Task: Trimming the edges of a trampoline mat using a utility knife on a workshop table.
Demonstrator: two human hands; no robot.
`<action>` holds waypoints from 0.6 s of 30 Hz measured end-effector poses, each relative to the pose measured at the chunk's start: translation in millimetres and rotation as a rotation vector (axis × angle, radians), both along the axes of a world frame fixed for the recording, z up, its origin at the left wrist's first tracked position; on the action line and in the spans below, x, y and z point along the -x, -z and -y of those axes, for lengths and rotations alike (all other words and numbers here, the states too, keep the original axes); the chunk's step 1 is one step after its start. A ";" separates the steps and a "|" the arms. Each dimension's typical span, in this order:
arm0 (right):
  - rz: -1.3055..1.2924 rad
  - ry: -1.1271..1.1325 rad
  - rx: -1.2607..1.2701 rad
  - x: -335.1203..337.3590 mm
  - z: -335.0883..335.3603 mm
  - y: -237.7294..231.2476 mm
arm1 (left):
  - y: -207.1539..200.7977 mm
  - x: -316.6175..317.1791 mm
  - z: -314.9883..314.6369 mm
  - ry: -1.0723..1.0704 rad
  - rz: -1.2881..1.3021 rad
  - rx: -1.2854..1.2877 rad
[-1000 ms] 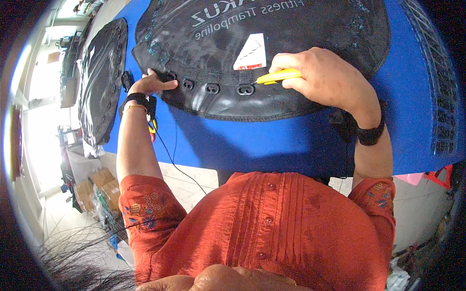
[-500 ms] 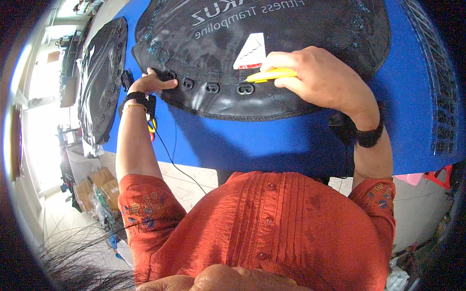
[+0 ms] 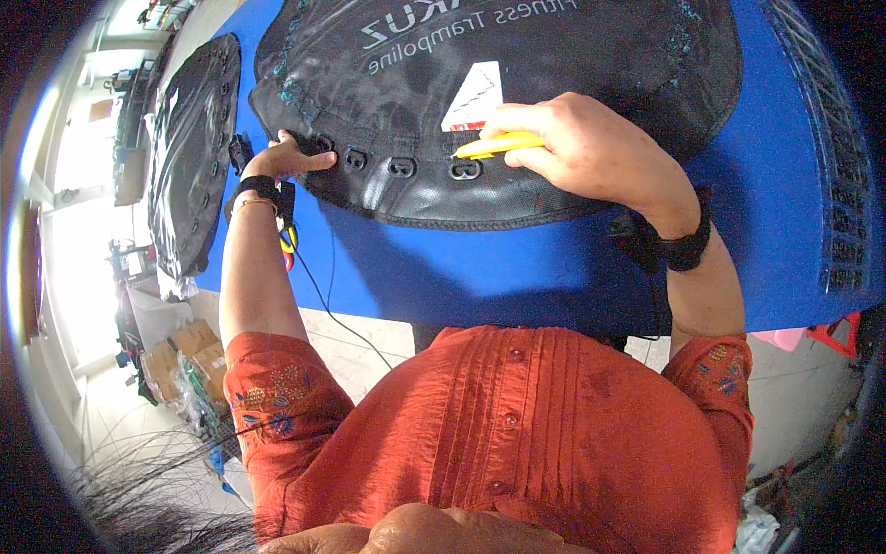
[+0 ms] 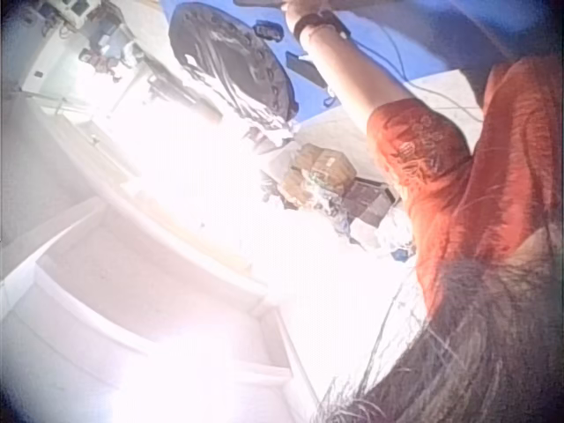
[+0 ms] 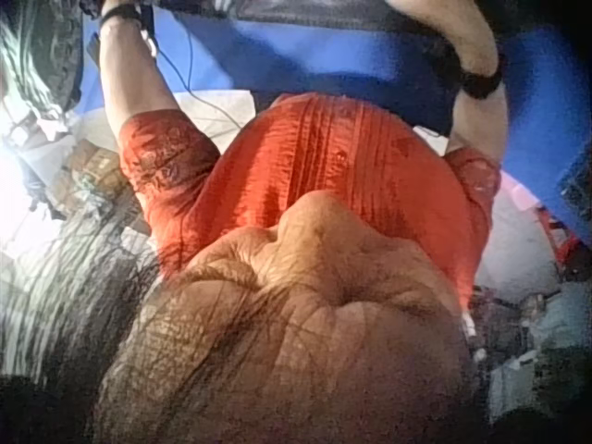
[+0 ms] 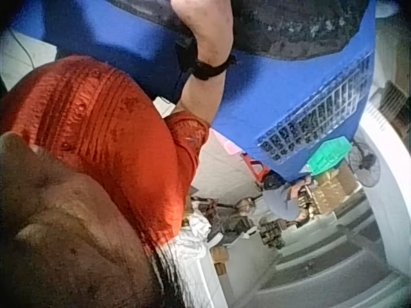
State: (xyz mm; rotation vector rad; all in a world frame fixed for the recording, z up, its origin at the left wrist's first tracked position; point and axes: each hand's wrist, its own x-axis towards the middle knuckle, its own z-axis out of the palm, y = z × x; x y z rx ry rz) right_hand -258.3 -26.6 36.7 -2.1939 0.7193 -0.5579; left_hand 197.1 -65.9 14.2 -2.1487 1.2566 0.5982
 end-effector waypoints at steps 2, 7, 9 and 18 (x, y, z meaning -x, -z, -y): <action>0.012 -0.009 0.010 -0.7 1.3 2.3 | 1.4 -1.0 0.7 -0.002 0.000 -0.004; -0.042 -0.003 -0.028 0.1 2.7 0.7 | 4.6 -5.6 0.1 0.006 -0.010 0.009; -0.032 -0.007 -0.021 1.0 4.2 3.9 | 3.1 -2.2 0.0 0.010 0.010 0.006; -0.067 0.021 -0.052 2.1 3.3 2.3 | 0.1 -0.1 -1.1 0.005 -0.006 0.033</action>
